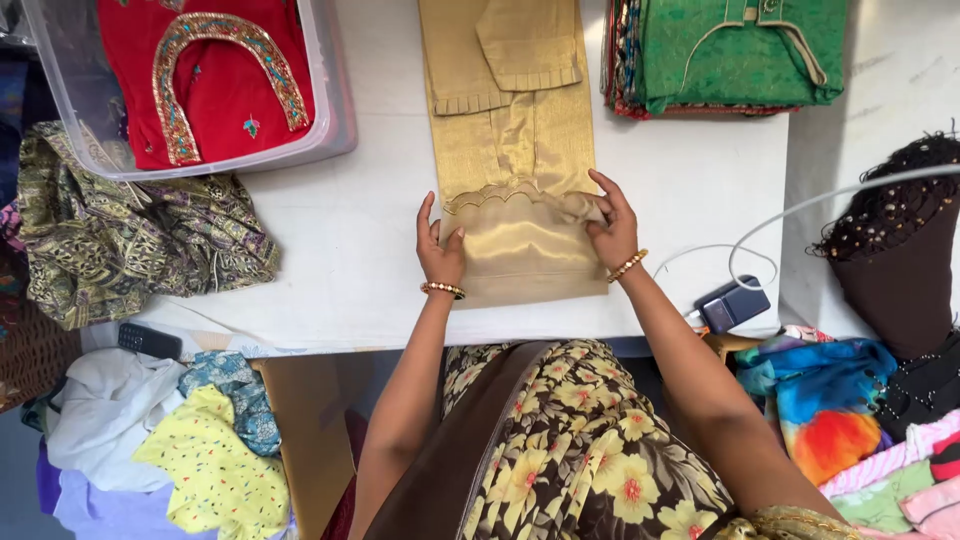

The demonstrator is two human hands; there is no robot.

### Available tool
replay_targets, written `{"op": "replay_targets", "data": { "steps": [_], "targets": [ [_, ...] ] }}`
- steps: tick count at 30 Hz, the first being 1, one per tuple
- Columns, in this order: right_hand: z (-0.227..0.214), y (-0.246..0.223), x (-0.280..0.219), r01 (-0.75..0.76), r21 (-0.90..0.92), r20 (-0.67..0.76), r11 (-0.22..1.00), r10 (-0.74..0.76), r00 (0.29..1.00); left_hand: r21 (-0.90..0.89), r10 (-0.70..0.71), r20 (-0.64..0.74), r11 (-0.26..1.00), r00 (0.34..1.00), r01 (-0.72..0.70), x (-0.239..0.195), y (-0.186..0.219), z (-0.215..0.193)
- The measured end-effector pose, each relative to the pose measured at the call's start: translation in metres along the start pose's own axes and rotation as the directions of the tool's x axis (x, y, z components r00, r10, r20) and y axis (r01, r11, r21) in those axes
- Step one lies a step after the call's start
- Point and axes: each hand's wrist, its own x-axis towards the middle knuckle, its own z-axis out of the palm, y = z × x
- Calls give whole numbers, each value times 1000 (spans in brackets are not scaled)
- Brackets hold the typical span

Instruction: The person folds several pieces of traditional clothing, including a beige kurta, a green embroidered top, and a yellow garment, on a white table. They place the folded items into a clear plastic storage bin and arrange them neatly.

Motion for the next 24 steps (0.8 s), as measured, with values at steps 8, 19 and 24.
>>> {"op": "replay_targets", "data": {
  "steps": [8,19,24],
  "targets": [
    [-7,7,23,-531,165,81,831,525,847,-276,-421,176,846,890,455,1,-65,-25],
    [-18,48,25,-710,327,419,624,578,701,-422,-484,651,410,585,808,-1,-73,-30],
    [-13,-5,45,-653,340,355,677,550,756,95,-340,71,938,938,333,19,-22,3]
  ]
}}
